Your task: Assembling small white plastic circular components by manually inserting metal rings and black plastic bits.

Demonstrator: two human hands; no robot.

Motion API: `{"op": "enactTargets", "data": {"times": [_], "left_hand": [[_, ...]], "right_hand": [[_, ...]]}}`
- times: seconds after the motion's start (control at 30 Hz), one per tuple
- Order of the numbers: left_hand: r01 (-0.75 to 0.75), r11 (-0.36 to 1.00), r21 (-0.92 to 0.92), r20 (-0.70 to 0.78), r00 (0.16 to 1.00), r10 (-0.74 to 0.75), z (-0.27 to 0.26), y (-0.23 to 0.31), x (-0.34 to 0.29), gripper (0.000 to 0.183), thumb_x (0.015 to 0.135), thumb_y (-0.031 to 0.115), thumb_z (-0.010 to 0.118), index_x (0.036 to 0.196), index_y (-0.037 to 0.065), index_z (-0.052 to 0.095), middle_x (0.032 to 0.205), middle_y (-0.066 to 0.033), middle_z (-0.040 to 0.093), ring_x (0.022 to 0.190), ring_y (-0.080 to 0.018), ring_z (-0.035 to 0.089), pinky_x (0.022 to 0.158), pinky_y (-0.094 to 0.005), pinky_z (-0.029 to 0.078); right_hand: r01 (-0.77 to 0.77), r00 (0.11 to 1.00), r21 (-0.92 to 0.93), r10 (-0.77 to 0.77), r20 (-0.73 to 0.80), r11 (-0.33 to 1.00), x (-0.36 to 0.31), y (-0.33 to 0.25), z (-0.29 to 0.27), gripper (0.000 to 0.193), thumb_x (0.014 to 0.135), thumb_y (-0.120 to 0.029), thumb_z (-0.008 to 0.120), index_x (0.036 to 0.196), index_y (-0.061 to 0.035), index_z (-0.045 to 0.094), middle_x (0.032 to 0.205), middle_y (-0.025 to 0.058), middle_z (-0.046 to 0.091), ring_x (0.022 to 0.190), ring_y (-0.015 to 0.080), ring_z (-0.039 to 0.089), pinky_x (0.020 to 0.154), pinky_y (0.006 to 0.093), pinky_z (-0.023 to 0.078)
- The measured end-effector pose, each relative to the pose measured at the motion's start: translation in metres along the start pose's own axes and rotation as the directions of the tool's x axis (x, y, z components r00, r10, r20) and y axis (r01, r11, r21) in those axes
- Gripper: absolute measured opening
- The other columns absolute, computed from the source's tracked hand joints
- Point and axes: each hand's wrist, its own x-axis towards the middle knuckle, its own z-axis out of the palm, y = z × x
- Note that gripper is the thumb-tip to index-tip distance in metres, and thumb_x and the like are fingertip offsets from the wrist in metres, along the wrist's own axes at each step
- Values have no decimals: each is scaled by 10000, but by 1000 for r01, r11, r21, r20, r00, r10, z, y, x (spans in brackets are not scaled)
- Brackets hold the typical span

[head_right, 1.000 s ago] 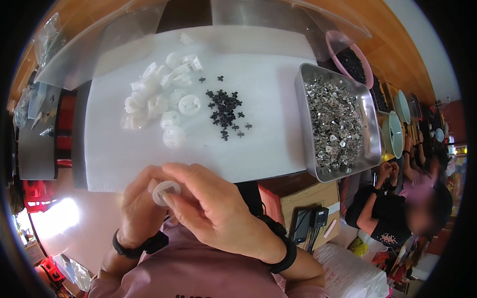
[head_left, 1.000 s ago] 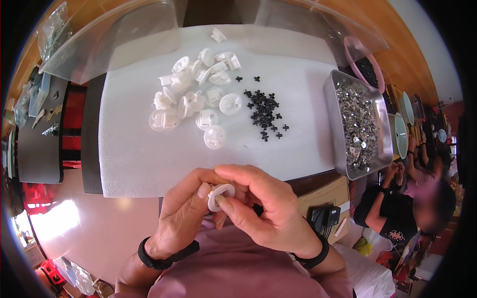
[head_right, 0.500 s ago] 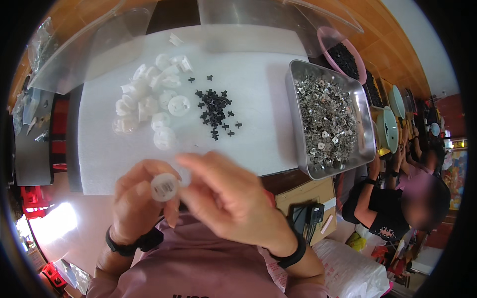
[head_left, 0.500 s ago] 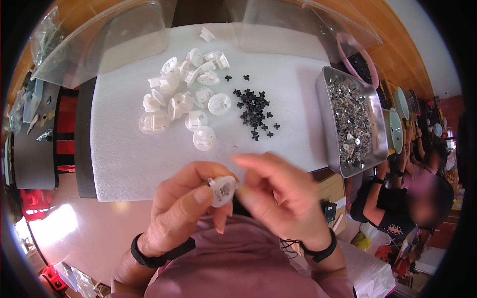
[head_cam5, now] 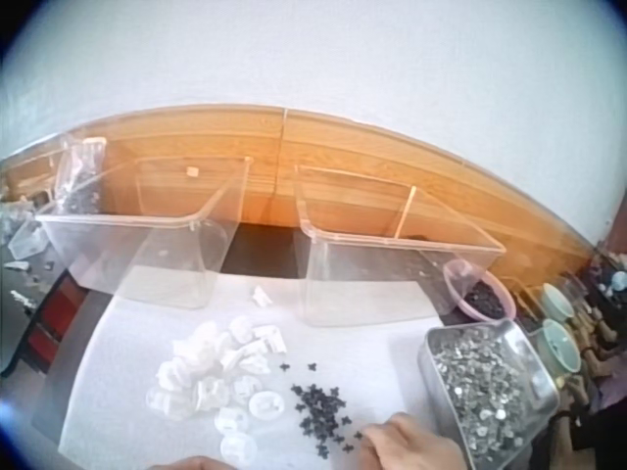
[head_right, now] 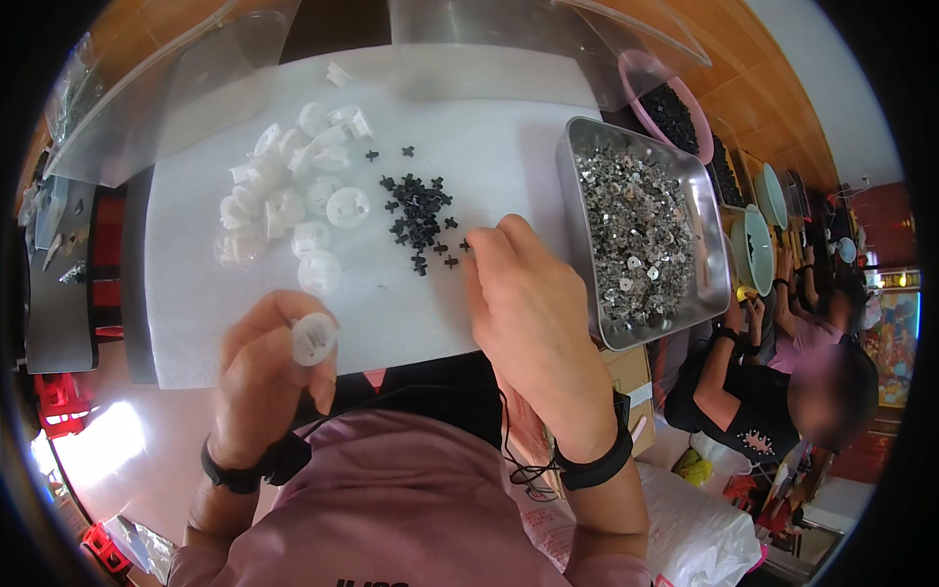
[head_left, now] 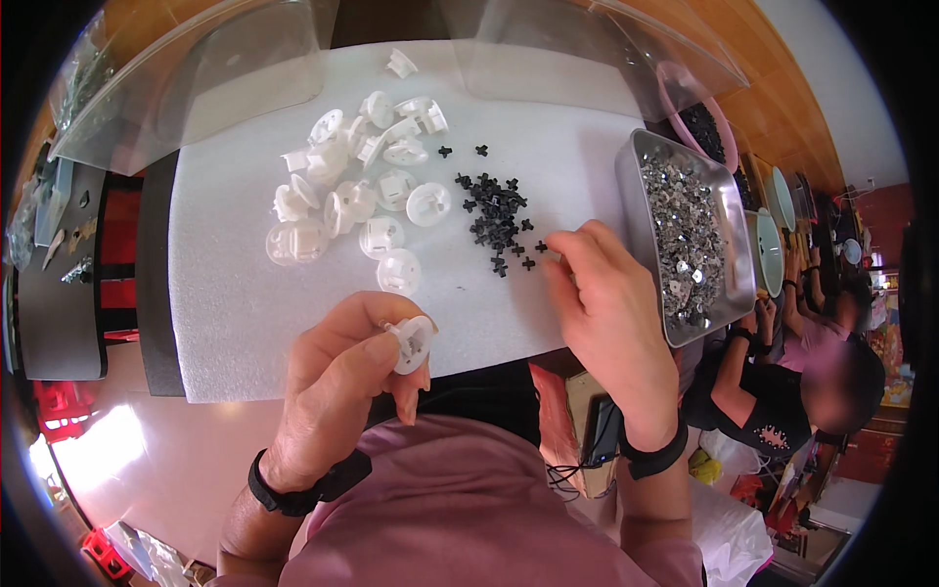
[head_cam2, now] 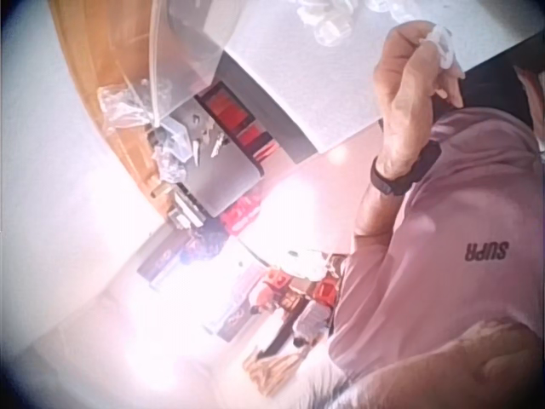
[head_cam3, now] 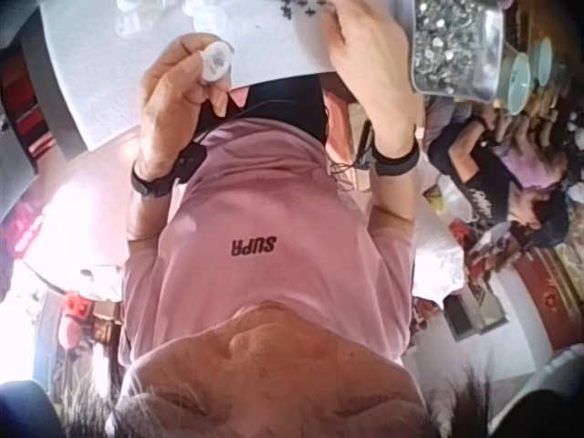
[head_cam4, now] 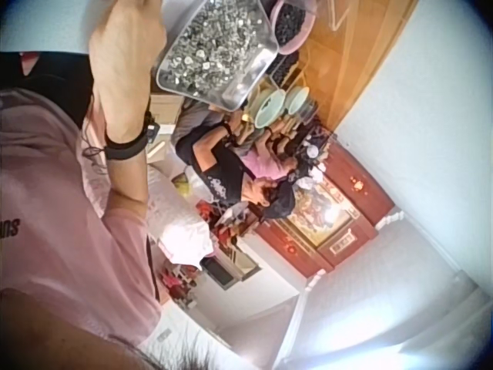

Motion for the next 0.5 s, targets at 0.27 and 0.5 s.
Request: {"op": "enactTargets", "data": {"times": [0.27, 0.5], "left_hand": [[-15, 999, -37, 31, 999, 16, -1, -2, 0, 270, 936, 158, 478, 1053, -74, 551, 786, -117, 589, 621, -118, 538, 565, -238, 475], [-6, 998, -55, 18, 1000, 7, -2, -3, 1, 263, 922, 140, 463, 1047, -74, 550, 785, -120, 590, 617, -123, 537, 564, -242, 476]], "right_hand": [[1, 1000, -163, 3, 27, 987, 10, -1, 7, 114, 830, -67, 625, 823, -6, 529, 797, 139, 549, 631, 359, 609, 565, 431, 500], [-25, 999, 182, 32, -38, 983, 1, -6, -5, 149, 779, 17, 642, 899, -9, 556, 808, 131, 592, 624, 300, 616, 539, 380, 484]]}}
